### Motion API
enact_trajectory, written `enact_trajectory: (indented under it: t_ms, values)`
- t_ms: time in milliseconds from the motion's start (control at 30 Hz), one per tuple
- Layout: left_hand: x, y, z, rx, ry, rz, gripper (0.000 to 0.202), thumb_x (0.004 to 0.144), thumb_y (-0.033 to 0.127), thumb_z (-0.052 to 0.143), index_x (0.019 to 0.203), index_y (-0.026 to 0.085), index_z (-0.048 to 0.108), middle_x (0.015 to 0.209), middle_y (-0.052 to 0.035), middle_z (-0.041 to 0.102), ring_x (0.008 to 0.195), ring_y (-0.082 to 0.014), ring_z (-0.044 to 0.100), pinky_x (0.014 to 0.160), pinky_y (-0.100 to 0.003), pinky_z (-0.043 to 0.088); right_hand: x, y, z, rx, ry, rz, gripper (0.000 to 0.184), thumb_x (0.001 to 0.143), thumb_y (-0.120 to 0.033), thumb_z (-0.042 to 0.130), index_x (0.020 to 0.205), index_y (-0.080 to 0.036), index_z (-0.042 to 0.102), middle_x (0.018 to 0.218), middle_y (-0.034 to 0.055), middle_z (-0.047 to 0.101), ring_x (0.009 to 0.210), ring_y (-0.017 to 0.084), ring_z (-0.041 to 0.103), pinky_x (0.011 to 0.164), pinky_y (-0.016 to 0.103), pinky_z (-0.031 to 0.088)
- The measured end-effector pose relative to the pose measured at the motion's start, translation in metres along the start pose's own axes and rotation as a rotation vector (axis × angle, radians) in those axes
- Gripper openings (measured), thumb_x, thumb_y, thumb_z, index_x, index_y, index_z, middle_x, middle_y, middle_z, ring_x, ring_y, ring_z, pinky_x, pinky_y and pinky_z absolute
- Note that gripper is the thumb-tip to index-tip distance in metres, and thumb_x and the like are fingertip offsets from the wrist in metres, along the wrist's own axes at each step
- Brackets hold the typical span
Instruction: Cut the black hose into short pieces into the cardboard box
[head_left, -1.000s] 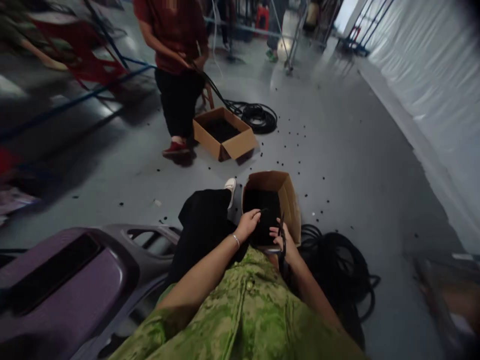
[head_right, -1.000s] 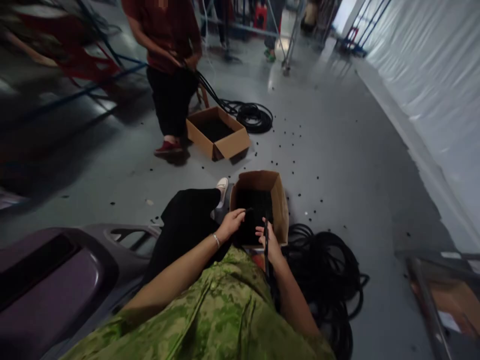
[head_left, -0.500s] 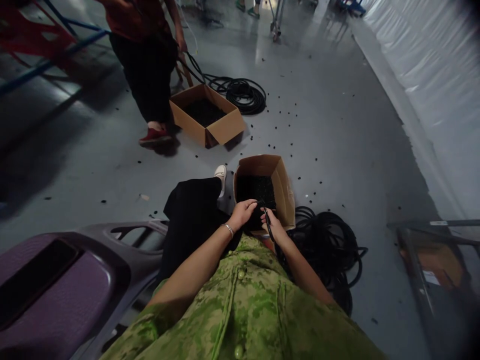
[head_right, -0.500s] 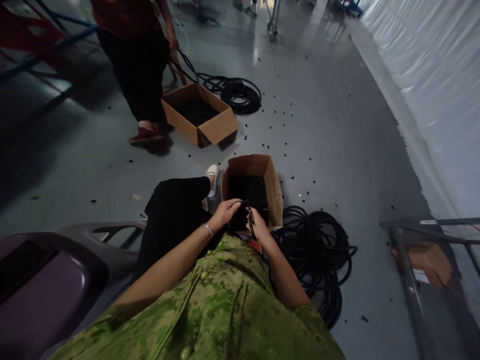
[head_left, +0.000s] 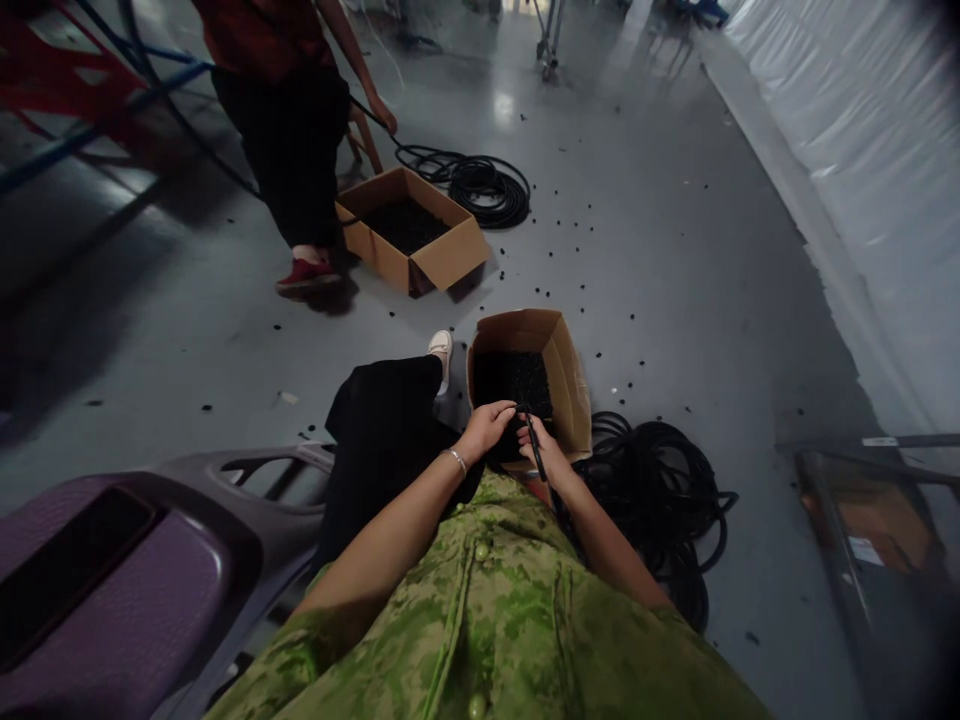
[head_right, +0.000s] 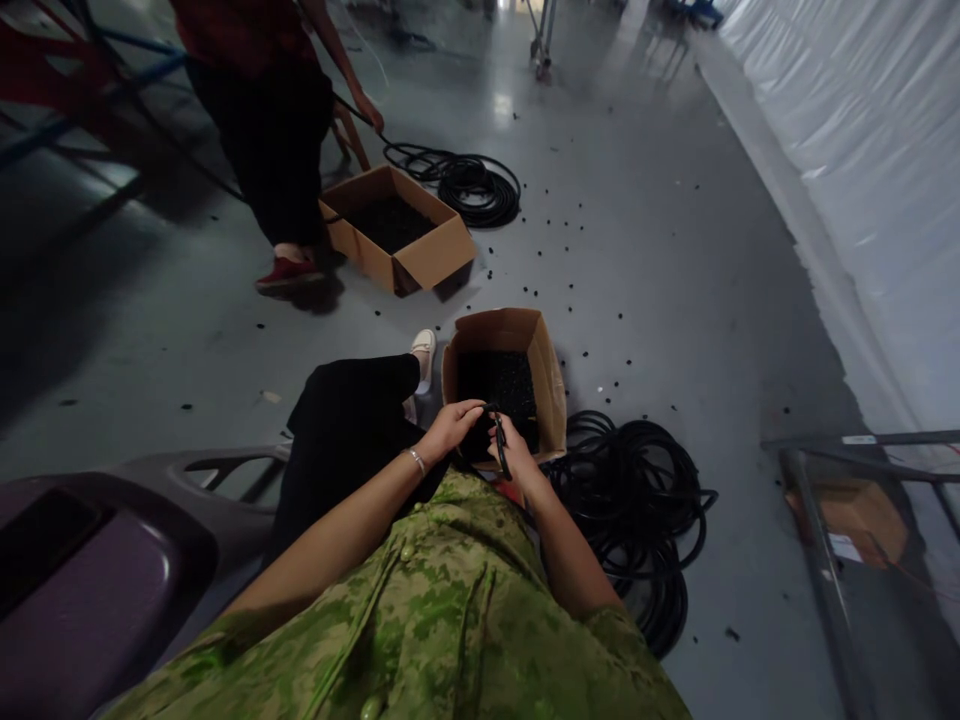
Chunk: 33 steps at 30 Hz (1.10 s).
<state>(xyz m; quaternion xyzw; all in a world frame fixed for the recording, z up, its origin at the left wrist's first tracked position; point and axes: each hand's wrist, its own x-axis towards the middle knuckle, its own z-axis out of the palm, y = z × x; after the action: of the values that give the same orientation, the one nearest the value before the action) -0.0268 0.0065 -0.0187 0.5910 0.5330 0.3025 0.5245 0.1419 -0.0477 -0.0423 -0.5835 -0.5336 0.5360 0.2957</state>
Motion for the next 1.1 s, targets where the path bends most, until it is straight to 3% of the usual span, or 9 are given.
enact_trajectory:
  t_ms: [333, 567, 767, 967, 1100]
  values:
    - [0.001, 0.0, -0.001, -0.021, -0.066, -0.024, 0.028, 0.087, 0.026, 0.055, 0.1, 0.015, 0.078, 0.105, -0.0075, 0.077, 0.101, -0.0225, 0.069, 0.099, -0.034, 0.05, -0.007, -0.012, -0.011, -0.109, -0.01, 0.014, 0.054, 0.074, -0.021, 0.057, 0.128, -0.027, 0.057, 0.089, -0.0024, 0.063, 0.082, 0.016, 0.06, 0.083, 0.03, 0.046]
    - [0.0, 0.001, 0.001, -0.074, -0.039, -0.035, 0.029, 0.088, 0.028, 0.055, 0.102, 0.013, 0.076, 0.104, -0.009, 0.077, 0.102, -0.0224, 0.068, 0.098, -0.035, 0.049, -0.003, -0.011, -0.007, -0.107, 0.018, -0.019, 0.05, 0.073, -0.023, 0.06, 0.124, -0.027, 0.058, 0.103, 0.0006, 0.065, 0.089, 0.018, 0.061, 0.087, 0.033, 0.048]
    - [-0.001, 0.005, 0.002, -0.103, -0.064, -0.037, 0.03, 0.088, 0.025, 0.054, 0.104, 0.012, 0.076, 0.108, -0.01, 0.076, 0.103, -0.0225, 0.068, 0.1, -0.035, 0.048, -0.006, -0.01, -0.011, -0.106, 0.012, -0.029, 0.052, 0.074, -0.024, 0.06, 0.126, -0.025, 0.059, 0.1, 0.0008, 0.065, 0.089, 0.018, 0.06, 0.088, 0.032, 0.047]
    - [-0.003, 0.01, 0.002, -0.103, -0.094, -0.074, 0.031, 0.087, 0.03, 0.054, 0.099, 0.012, 0.076, 0.091, -0.007, 0.076, 0.09, -0.0207, 0.067, 0.087, -0.031, 0.051, -0.005, 0.0, -0.011, -0.138, 0.045, -0.059, 0.053, 0.078, -0.027, 0.059, 0.13, -0.022, 0.061, 0.094, 0.0007, 0.069, 0.086, 0.018, 0.062, 0.087, 0.033, 0.049]
    - [-0.004, 0.011, 0.002, -0.106, -0.09, -0.128, 0.034, 0.086, 0.035, 0.056, 0.1, 0.011, 0.076, 0.074, -0.0038, 0.071, 0.08, -0.0196, 0.064, 0.073, -0.028, 0.05, -0.009, 0.004, -0.009, -0.259, 0.106, -0.079, 0.044, 0.08, -0.027, 0.06, 0.124, -0.025, 0.066, 0.101, 0.0029, 0.073, 0.091, 0.022, 0.067, 0.089, 0.036, 0.05]
